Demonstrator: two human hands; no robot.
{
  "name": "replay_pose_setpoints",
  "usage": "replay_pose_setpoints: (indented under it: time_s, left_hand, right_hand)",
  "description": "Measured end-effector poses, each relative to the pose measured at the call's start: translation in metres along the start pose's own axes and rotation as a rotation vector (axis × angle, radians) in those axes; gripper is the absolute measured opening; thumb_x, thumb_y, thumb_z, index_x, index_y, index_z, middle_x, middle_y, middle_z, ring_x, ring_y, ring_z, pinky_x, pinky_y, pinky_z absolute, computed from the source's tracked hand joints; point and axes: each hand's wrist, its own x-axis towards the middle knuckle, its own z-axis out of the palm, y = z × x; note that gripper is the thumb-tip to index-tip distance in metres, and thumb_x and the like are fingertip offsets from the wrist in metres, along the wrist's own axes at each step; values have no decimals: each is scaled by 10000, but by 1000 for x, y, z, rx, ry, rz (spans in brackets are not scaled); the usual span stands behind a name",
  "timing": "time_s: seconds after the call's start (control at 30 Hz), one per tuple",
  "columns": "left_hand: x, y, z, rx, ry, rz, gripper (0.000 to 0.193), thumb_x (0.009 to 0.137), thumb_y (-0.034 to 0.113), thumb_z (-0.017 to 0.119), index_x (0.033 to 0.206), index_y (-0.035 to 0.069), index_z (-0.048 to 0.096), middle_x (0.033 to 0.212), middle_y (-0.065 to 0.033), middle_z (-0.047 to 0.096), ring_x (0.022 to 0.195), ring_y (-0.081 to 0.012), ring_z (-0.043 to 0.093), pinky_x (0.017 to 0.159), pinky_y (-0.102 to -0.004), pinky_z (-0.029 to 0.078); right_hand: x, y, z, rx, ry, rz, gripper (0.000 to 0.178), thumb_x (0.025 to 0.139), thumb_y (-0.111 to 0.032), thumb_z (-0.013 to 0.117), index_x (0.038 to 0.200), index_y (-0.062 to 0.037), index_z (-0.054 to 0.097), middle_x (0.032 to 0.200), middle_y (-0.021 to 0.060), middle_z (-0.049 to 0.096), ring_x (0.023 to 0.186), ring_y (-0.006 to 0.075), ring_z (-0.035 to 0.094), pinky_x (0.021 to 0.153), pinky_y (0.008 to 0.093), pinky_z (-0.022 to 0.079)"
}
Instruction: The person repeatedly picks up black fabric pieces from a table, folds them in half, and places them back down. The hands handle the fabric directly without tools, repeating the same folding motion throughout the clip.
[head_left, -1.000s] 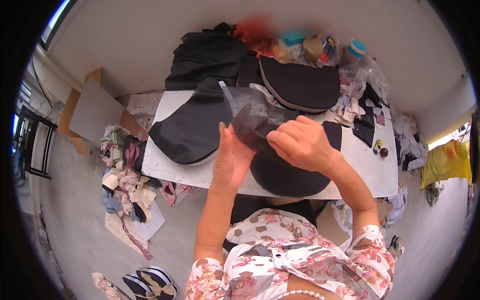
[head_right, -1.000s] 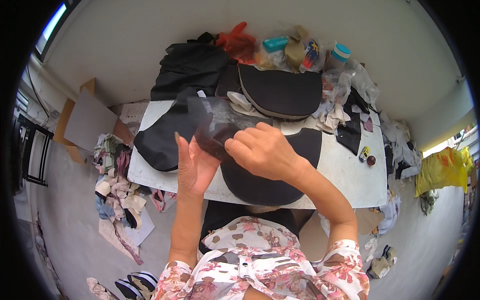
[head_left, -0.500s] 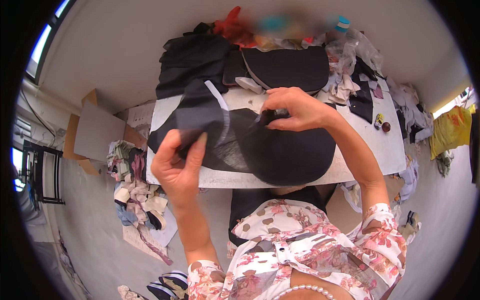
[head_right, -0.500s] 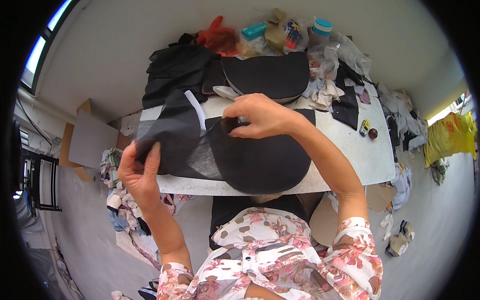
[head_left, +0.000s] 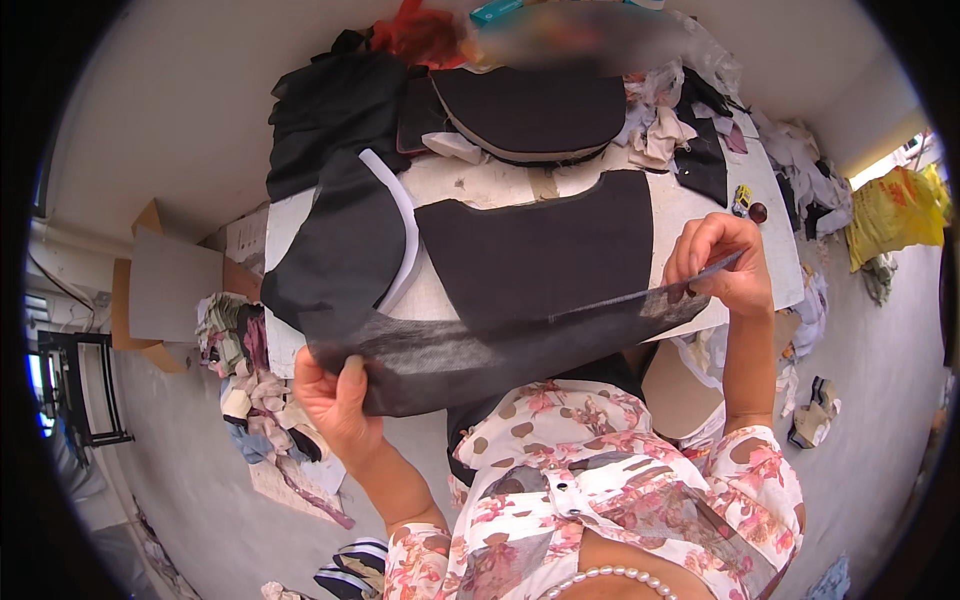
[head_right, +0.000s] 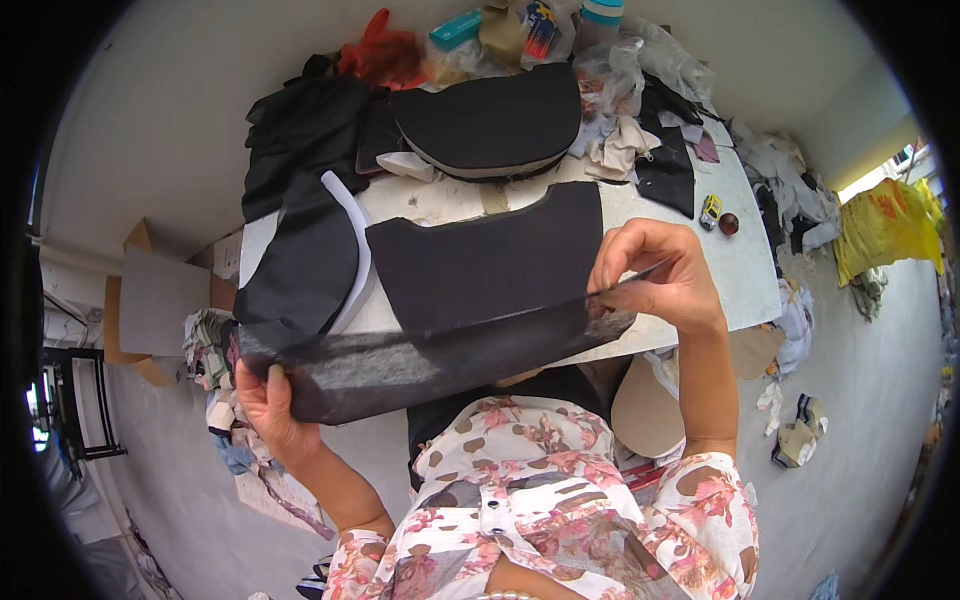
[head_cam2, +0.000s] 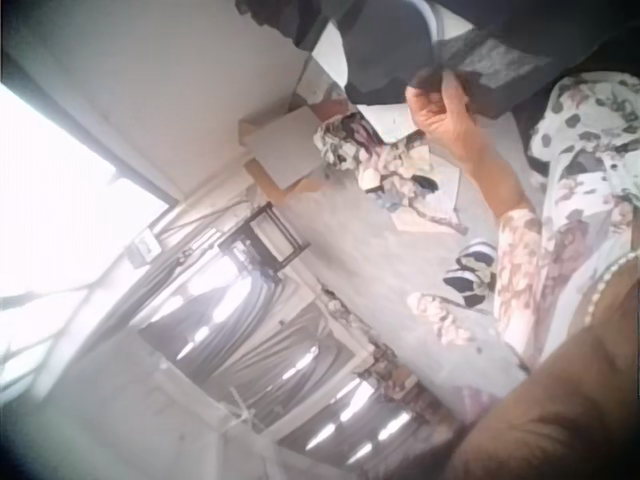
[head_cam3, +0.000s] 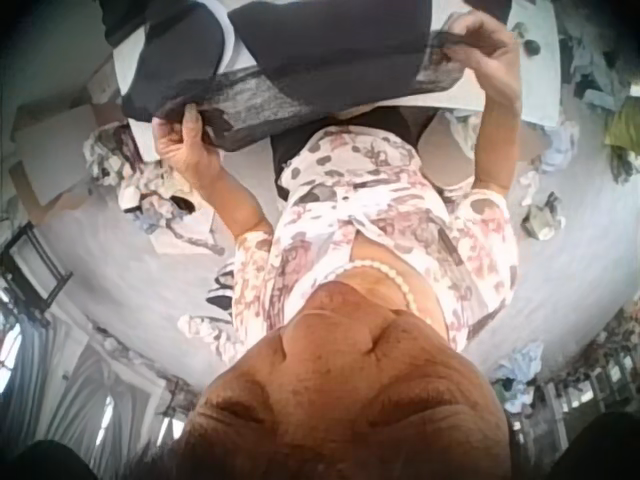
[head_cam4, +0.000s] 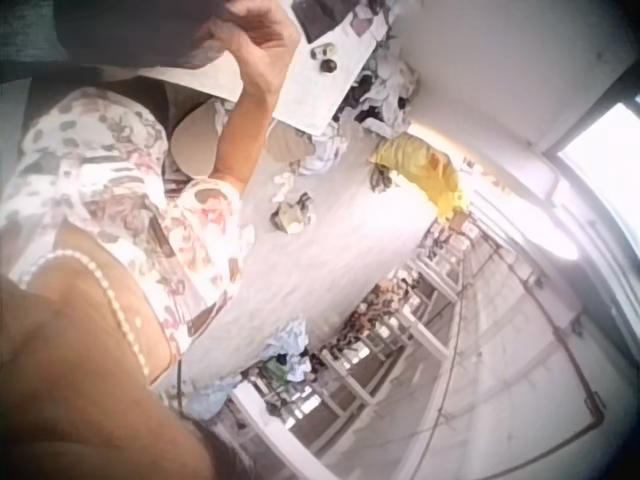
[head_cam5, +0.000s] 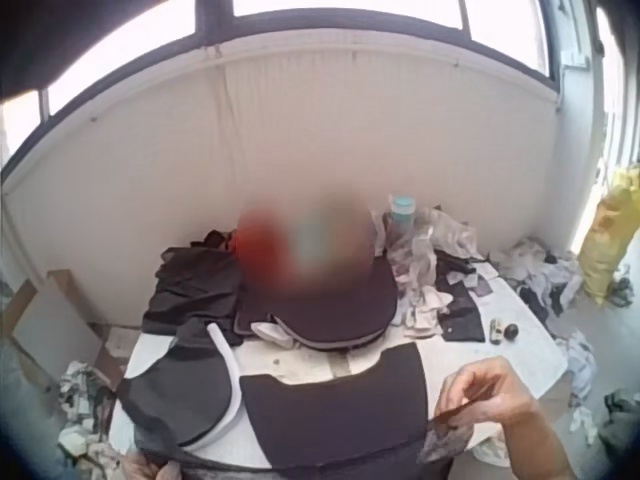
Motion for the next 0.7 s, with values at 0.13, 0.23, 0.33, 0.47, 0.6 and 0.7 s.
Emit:
replay_pose_setpoints:
  time_s: [0.13,0.23,0.33,0.47,0.6,0.7]
  left_hand:
    - [16,-35,14,-30,-229,-137,102,905,-8,621,1004,16,620,912,-36,665,760,-88,615,696,-210,474]
    - [29,-71,17,73,-176,-180,96,920,74,635,990,9,628,814,-41,678,671,-77,608,591,-189,427]
    - [43,-101,17,194,-121,-219,136,911,139,672,943,11,640,741,-4,644,603,-46,545,518,-177,364]
    - [53,-126,20,375,-88,-188,164,902,174,696,864,23,642,707,48,567,593,-16,440,530,-184,335]
    - [60,-138,19,643,-61,-88,197,866,174,732,811,12,633,664,57,537,587,-18,433,538,-179,347]
    - [61,-141,21,695,-42,-104,206,853,172,742,796,8,630,648,59,530,585,-18,434,538,-177,350]
  right_hand:
    - [-8,19,-16,-103,225,90,163,805,-15,709,912,7,589,796,65,629,689,146,639,629,259,521]
    - [-6,40,-32,-201,290,141,162,820,-37,705,945,-15,604,797,28,631,680,103,615,610,229,495]
    - [0,57,-45,-259,355,203,172,820,-54,708,962,-27,614,795,5,630,668,69,587,586,210,467]
    - [14,69,-56,-373,376,264,216,816,-72,715,1004,-29,619,798,-18,629,667,39,554,572,184,426]
    - [24,84,-61,-474,415,249,285,807,-58,725,1062,-12,606,798,-25,625,669,26,536,586,167,416]
    - [24,98,-68,-551,427,184,339,794,-52,737,1101,-4,600,758,-37,587,656,28,518,586,174,415]
